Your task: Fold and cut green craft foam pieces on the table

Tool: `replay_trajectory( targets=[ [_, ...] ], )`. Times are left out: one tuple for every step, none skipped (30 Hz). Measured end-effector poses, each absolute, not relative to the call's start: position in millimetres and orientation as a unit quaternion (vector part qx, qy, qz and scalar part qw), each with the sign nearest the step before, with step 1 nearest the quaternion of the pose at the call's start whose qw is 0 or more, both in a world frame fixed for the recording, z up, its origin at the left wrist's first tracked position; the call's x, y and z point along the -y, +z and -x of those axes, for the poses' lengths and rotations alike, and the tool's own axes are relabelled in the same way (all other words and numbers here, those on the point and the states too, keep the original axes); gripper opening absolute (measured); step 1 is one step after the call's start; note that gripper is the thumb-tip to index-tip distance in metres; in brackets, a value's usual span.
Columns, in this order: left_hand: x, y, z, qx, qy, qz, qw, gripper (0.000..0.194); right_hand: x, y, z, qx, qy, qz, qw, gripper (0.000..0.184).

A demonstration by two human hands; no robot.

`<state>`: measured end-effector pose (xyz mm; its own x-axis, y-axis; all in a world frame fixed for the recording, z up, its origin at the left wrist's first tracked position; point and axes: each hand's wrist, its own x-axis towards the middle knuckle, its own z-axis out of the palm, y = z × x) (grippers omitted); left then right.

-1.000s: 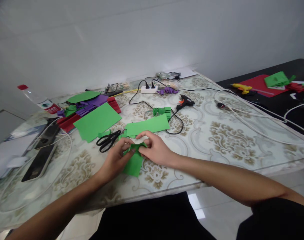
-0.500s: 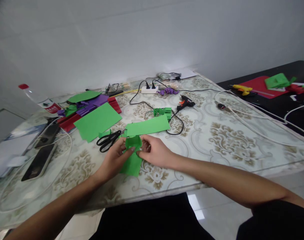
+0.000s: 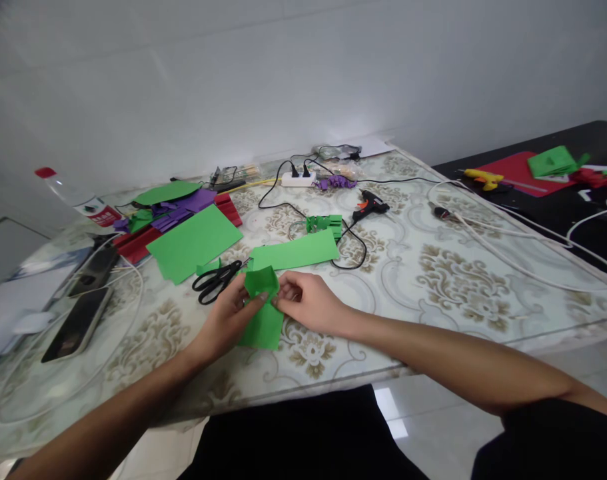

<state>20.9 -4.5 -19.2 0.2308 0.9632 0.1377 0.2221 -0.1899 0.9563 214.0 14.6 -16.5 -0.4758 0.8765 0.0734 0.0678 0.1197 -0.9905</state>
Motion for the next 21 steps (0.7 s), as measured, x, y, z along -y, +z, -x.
replay_trajectory(
  targets=[
    [4.9, -18.5, -20.7, -0.460, 0.417, -0.650, 0.439, 0.020, -14.3, -16.1, -213.8, 0.650, 0.558, 0.361, 0.368, 0.011],
    [5.4, -18.1, -20.5, -0.461, 0.416, -0.650, 0.438, 0.019, -14.0, -15.7, -213.6, 0.646, 0.559, 0.362, 0.373, 0.012],
    [6.0, -18.0, -20.4, -0.461, 0.416, -0.649, 0.439, 0.019, -13.6, -15.2, -213.4, 0.643, 0.558, 0.364, 0.377, 0.012],
    [6.5, -18.2, -20.3, -0.460, 0.417, -0.647, 0.443, 0.019, -13.1, -14.7, -213.2, 0.640, 0.556, 0.367, 0.382, 0.013],
    [7.0, -18.6, -20.3, -0.459, 0.418, -0.644, 0.448, 0.020, -12.6, -14.2, -213.1, 0.639, 0.553, 0.370, 0.387, 0.013],
    [7.4, -19.0, -20.4, -0.459, 0.418, -0.641, 0.451, 0.021, -12.1, -13.6, -213.0, 0.639, 0.549, 0.371, 0.391, 0.013],
    [7.7, -19.3, -20.5, -0.460, 0.419, -0.639, 0.453, 0.022, -11.6, -13.2, -212.9, 0.640, 0.545, 0.372, 0.394, 0.014],
    [7.9, -19.3, -20.7, -0.461, 0.419, -0.638, 0.453, 0.022, -11.3, -12.8, -212.9, 0.642, 0.541, 0.372, 0.396, 0.014],
    [8.0, -19.2, -21.0, -0.462, 0.419, -0.638, 0.451, 0.022, -11.0, -12.7, -213.0, 0.644, 0.538, 0.371, 0.397, 0.014],
    [8.1, -18.8, -21.2, -0.463, 0.418, -0.641, 0.448, 0.022, -10.9, -12.8, -213.0, 0.646, 0.537, 0.371, 0.397, 0.014],
    [8.1, -18.4, -21.3, -0.462, 0.418, -0.644, 0.444, 0.020, -10.9, -13.0, -213.0, 0.647, 0.537, 0.369, 0.397, 0.014],
    [8.1, -18.1, -21.3, -0.462, 0.418, -0.647, 0.440, 0.019, -11.0, -13.5, -213.0, 0.647, 0.538, 0.367, 0.396, 0.015],
    [8.0, -18.2, -21.2, -0.462, 0.419, -0.649, 0.436, 0.018, -11.1, -14.1, -212.9, 0.647, 0.540, 0.364, 0.396, 0.015],
    [8.1, -18.6, -20.9, -0.464, 0.418, -0.650, 0.433, 0.017, -11.4, -14.8, -212.8, 0.647, 0.542, 0.363, 0.396, 0.016],
    [8.2, -19.4, -20.5, -0.465, 0.419, -0.649, 0.432, 0.016, -11.6, -15.4, -212.5, 0.646, 0.543, 0.362, 0.396, 0.017],
    [8.3, -20.6, -20.0, -0.466, 0.420, -0.648, 0.433, 0.015, -11.8, -15.9, -212.3, 0.645, 0.544, 0.362, 0.396, 0.017],
    [8.5, -21.9, -19.6, -0.464, 0.421, -0.646, 0.435, 0.015, -11.9, -16.2, -212.1, 0.644, 0.545, 0.363, 0.395, 0.018],
    [8.7, -23.2, -19.2, -0.463, 0.421, -0.645, 0.439, 0.014, -12.0, -16.4, -211.9, 0.644, 0.545, 0.364, 0.395, 0.019],
    [8.8, -24.3, -18.9, -0.462, 0.420, -0.644, 0.442, 0.015, -12.0, -16.4, -211.8, 0.643, 0.546, 0.366, 0.394, 0.019],
    [9.0, -24.9, -18.8, -0.461, 0.419, -0.643, 0.445, 0.015, -12.0, -16.3, -211.7, 0.642, 0.547, 0.366, 0.394, 0.020],
    [9.1, -25.0, -18.8, -0.462, 0.418, -0.642, 0.446, 0.015, -11.9, -16.0, -211.6, 0.640, 0.549, 0.365, 0.394, 0.020]
  ],
)
